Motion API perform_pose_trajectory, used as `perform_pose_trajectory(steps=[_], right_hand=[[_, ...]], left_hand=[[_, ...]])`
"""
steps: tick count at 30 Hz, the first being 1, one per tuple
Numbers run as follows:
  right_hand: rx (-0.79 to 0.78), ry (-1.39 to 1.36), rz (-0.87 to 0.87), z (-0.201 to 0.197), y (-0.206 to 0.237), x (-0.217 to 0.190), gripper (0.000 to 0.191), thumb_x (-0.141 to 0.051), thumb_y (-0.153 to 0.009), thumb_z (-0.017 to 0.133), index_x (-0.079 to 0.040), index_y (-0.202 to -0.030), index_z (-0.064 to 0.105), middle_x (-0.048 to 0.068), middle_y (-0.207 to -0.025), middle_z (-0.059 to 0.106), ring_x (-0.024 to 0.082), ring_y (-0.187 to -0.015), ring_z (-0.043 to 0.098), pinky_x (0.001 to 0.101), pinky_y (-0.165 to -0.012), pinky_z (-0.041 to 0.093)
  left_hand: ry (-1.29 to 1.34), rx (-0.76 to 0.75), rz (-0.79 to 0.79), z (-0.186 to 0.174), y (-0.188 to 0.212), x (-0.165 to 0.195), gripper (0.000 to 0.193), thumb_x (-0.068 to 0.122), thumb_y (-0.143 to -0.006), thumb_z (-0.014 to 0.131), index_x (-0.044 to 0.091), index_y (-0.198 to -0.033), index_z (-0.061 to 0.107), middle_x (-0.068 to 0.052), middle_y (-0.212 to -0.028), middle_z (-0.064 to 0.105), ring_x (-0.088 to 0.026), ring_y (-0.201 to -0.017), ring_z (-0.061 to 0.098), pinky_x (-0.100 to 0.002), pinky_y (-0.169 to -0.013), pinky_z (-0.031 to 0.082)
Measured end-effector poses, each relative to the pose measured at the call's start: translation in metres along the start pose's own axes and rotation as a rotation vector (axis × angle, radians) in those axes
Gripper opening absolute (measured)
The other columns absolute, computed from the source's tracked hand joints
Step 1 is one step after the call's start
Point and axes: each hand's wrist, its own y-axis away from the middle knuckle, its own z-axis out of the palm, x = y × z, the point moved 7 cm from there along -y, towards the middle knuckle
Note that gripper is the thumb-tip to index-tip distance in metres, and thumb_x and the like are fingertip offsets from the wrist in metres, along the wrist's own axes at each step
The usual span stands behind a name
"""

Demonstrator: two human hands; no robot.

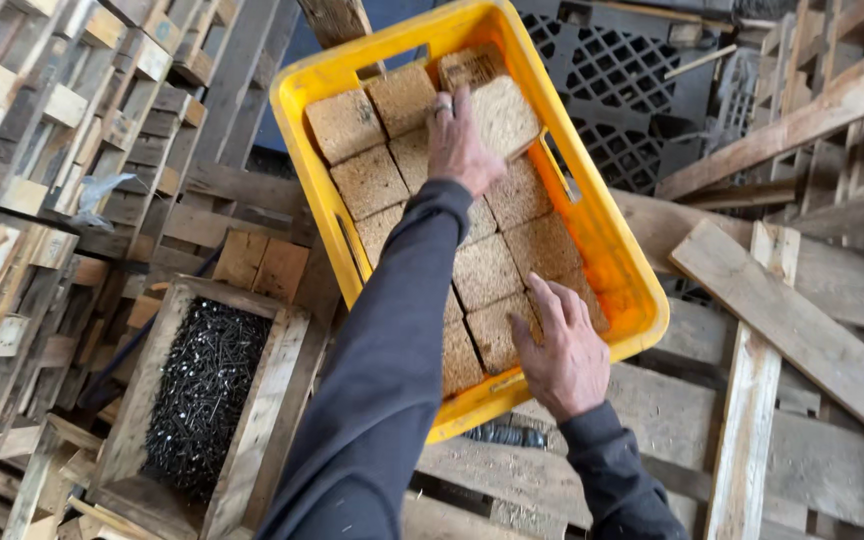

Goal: The person assembles wooden blocks by hammering nails into them. They pick up nails, position them on the wood, and use a hammer to drive the nails in. The person also moves wooden blocks and planks around the workspace.

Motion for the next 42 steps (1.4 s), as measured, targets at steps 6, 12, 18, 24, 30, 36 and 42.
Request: perform_pose_trajectory(steps=[6, 12, 18, 24, 30, 36, 42], right_hand=[[-0.001, 0.077, -0.111, -0.001, -0.019, -0.012, 0.095, -0.037, -0.071, 0.083, -0.011, -0.151, 0.04, 0.019, -0.152, 0.041, 0.045, -0.143, 0.038, 0.057, -0.11, 0.041], [-0.497, 0.167, 0.023, 0.033, -0.038, -0.004, 0.125, -0.044, -0.062, 0.091, -0.02, -0.162, 0.021, 0.018, -0.166, 0.023, 0.042, -0.148, 0.033, 0.0587, -0.105, 0.039], [-0.442, 0.038, 0.091, 0.038, -0.048, 0.003, 0.11, -0.028, -0.07, 0.085, -0.016, -0.16, 0.022, 0.015, -0.153, 0.031, 0.039, -0.136, 0.042, 0.0506, -0.102, 0.045], [-0.464, 0.005, 0.071, 0.043, -0.043, 0.013, 0.11, -0.028, -0.071, 0.086, -0.014, -0.16, 0.024, 0.016, -0.163, 0.022, 0.04, -0.137, 0.04, 0.054, -0.1, 0.044], [-0.452, -0.063, 0.084, 0.045, -0.036, 0.019, 0.107, -0.025, -0.072, 0.087, -0.012, -0.156, 0.023, 0.013, -0.161, 0.027, 0.038, -0.137, 0.045, 0.0531, -0.099, 0.048], [-0.352, -0.133, -0.021, 0.046, -0.029, 0.024, 0.122, -0.017, -0.064, 0.093, -0.006, -0.16, 0.019, 0.025, -0.144, 0.036, 0.048, -0.128, 0.048, 0.0493, -0.101, 0.051], [-0.291, -0.14, -0.177, 0.067, -0.007, 0.039, 0.107, -0.026, -0.074, 0.098, 0.005, -0.151, 0.029, 0.032, -0.145, 0.034, 0.05, -0.131, 0.047, 0.0502, -0.104, 0.051]], left_hand=[[-0.14, -0.378, 0.277, -0.006, 0.129, -0.023, 0.117, 0.018, -0.06, 0.089, -0.009, -0.151, 0.021, -0.04, -0.151, 0.025, -0.051, -0.142, 0.031, -0.055, -0.117, 0.033], [0.16, -0.65, 0.447, -0.016, 0.134, -0.012, 0.102, 0.031, -0.083, 0.082, -0.003, -0.158, 0.023, -0.032, -0.163, 0.025, -0.041, -0.154, 0.026, -0.05, -0.126, 0.024], [-0.106, 0.064, 0.302, -0.013, -0.08, 0.001, 0.091, 0.03, -0.076, 0.084, 0.002, -0.15, 0.038, -0.032, -0.148, 0.037, -0.05, -0.135, 0.038, -0.051, -0.112, 0.036], [-0.485, 0.317, 0.159, 0.022, -0.113, 0.004, 0.071, 0.028, -0.07, 0.084, 0.013, -0.13, 0.048, -0.016, -0.145, 0.048, -0.042, -0.134, 0.044, -0.065, -0.108, 0.039], [-0.22, 0.115, 0.156, -0.036, -0.066, 0.014, 0.058, 0.047, -0.081, 0.078, 0.013, -0.125, 0.061, -0.011, -0.124, 0.068, -0.027, -0.114, 0.067, -0.044, -0.099, 0.053], [1.018, -0.103, 0.259, -0.188, 0.191, -0.043, 0.063, 0.013, -0.091, 0.068, -0.001, -0.147, 0.042, -0.014, -0.133, 0.064, -0.029, -0.125, 0.068, -0.039, -0.109, 0.065], [0.974, -0.268, -0.21, -0.114, 0.429, -0.138, 0.082, 0.03, -0.07, 0.086, -0.007, -0.133, 0.05, -0.018, -0.119, 0.061, -0.028, -0.113, 0.065, -0.044, -0.095, 0.059]])
